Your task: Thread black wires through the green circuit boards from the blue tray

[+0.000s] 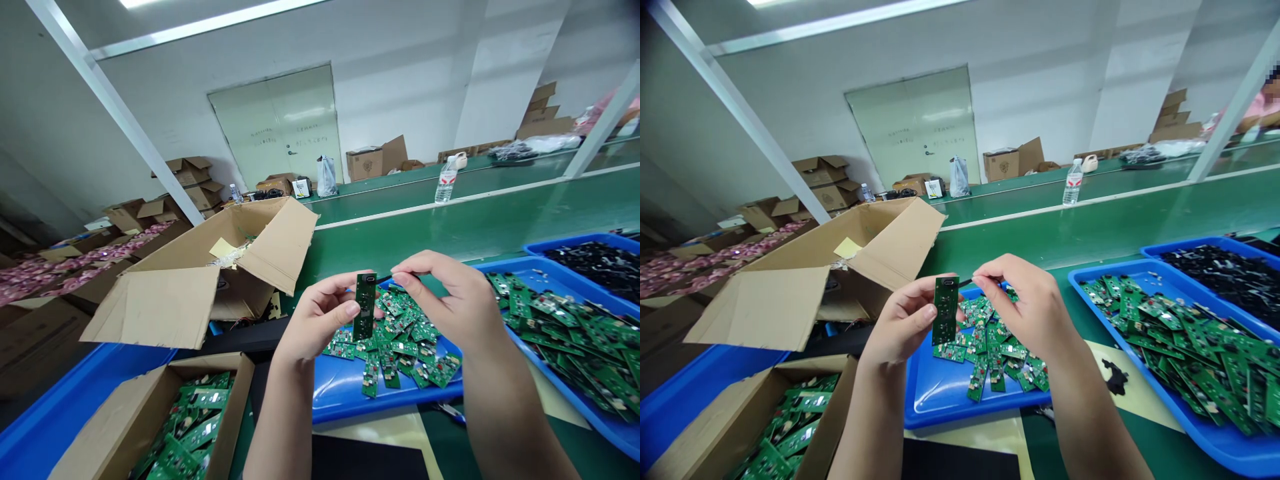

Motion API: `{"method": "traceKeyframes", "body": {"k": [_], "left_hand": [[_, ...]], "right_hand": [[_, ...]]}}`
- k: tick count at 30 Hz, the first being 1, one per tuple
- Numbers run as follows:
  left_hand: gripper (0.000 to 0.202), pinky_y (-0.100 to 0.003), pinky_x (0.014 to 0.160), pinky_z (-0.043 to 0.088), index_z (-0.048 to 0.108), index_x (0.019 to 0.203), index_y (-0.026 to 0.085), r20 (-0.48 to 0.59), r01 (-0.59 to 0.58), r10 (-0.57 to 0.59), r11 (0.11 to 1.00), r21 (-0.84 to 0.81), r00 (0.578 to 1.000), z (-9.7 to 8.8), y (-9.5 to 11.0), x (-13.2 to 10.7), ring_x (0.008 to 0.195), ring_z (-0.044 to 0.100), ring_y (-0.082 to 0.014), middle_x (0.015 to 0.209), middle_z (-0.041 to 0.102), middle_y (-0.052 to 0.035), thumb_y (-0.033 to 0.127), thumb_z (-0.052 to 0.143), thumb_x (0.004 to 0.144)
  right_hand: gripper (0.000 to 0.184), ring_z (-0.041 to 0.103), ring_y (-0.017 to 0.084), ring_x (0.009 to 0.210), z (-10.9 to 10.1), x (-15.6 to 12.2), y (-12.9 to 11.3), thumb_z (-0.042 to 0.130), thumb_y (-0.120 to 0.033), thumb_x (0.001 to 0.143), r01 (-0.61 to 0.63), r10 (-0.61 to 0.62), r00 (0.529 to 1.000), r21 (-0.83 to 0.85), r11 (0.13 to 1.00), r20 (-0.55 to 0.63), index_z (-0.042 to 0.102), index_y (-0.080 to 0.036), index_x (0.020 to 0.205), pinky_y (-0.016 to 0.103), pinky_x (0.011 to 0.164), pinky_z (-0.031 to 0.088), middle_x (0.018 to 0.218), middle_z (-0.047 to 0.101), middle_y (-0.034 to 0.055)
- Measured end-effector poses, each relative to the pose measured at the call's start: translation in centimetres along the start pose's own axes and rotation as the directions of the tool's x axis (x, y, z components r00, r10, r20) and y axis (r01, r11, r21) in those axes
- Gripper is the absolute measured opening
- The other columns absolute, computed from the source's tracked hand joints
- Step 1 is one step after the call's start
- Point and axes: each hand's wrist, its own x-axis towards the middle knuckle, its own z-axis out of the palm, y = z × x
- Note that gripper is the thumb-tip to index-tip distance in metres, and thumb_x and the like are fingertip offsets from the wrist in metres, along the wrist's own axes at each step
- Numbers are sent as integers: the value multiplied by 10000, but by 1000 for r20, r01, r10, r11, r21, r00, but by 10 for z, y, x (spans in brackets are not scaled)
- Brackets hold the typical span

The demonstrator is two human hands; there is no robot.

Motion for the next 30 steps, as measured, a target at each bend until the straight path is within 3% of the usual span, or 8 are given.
{"method": "traceKeyframes", "body": {"k": [5,11,15,20,25,30], "left_hand": [[378,-349,764,553,664,1076,176,-51,14,-18,997,-73,999,3,-1,1,808,703,-217,915,726,-84,289,744,724],[409,-329,735,563,663,1067,180,-153,-13,3,998,-67,988,1,-4,3,809,703,-224,943,717,-85,304,770,692],[384,-342,743,565,659,1068,198,-103,-47,40,996,-71,994,0,-4,3,797,707,-216,942,720,-78,333,747,719],[442,-363,724,575,655,1073,171,-80,1,-7,997,-80,997,2,-3,1,764,708,-223,878,728,-86,367,761,692],[415,-325,704,569,666,1068,173,-29,-10,7,995,-97,1000,6,-3,2,748,707,-203,867,731,-80,354,752,705],[374,-286,648,549,690,1045,170,54,34,-30,997,-64,998,3,-6,3,713,699,-192,905,723,-93,343,744,717]], "right_hand": [[91,627,160,685,-4,0,0,547,-146,867,63,-64,998,-20,998,-9,578,-220,824,292,629,494,749,667,25],[120,594,139,612,-6,0,-6,536,-135,866,126,-129,988,37,991,83,552,-228,792,280,567,471,690,639,7],[73,593,145,624,-3,0,-4,578,-190,848,74,-76,995,31,997,66,550,-225,791,280,580,475,698,638,10],[87,594,150,611,3,1,-3,573,-196,846,-25,25,998,-6,1000,-64,553,-226,766,283,571,482,679,631,11],[84,606,151,640,6,2,-1,578,-166,846,-9,1,989,-51,999,-149,569,-232,795,283,601,498,707,646,12],[69,619,162,668,8,1,3,560,-180,866,2,-12,990,-69,998,-144,577,-235,828,294,622,510,737,652,19]]}}
